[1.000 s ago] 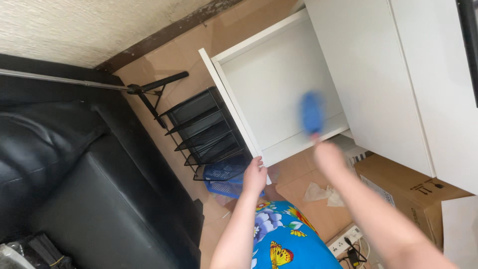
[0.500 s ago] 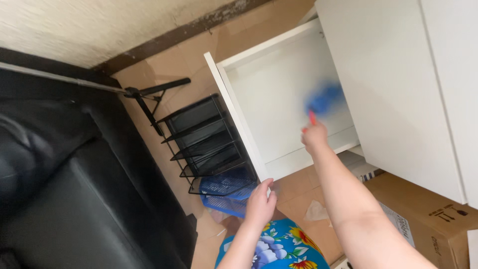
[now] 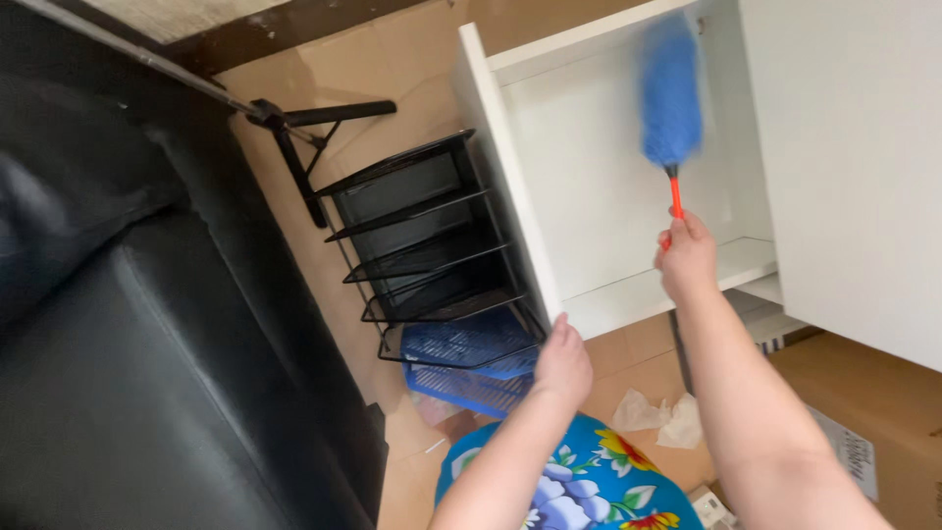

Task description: The person organizes stationery items on a shelf, including crayons and pencils, and handles a black cylindrical object. They then use a blue duster to clean the inside of a white drawer and place the duster on a desk.

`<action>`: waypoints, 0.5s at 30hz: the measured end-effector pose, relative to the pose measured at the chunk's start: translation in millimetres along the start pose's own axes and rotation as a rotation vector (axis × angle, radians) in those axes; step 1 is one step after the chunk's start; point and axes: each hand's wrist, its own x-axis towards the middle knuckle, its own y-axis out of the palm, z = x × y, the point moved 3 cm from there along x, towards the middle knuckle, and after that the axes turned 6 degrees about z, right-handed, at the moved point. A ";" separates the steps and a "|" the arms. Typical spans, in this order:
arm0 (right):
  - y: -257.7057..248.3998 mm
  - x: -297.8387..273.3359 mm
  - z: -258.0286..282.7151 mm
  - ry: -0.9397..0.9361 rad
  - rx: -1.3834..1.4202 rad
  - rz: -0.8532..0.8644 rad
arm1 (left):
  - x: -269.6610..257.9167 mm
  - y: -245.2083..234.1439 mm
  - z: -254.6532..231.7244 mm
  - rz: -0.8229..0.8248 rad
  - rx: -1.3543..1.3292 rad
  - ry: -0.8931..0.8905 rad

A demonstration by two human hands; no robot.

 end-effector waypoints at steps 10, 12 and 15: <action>-14.3 -20.6 -5.5 0.150 0.580 -0.507 | 7.9 23.4 -5.5 -0.057 -0.105 0.081; 46.6 -25.1 73.0 -0.177 0.062 -0.042 | 6.0 21.9 -3.4 -0.050 -0.088 0.094; 34.8 -24.5 70.7 -0.246 -0.717 0.131 | 4.7 25.6 -4.4 -0.018 -0.084 0.092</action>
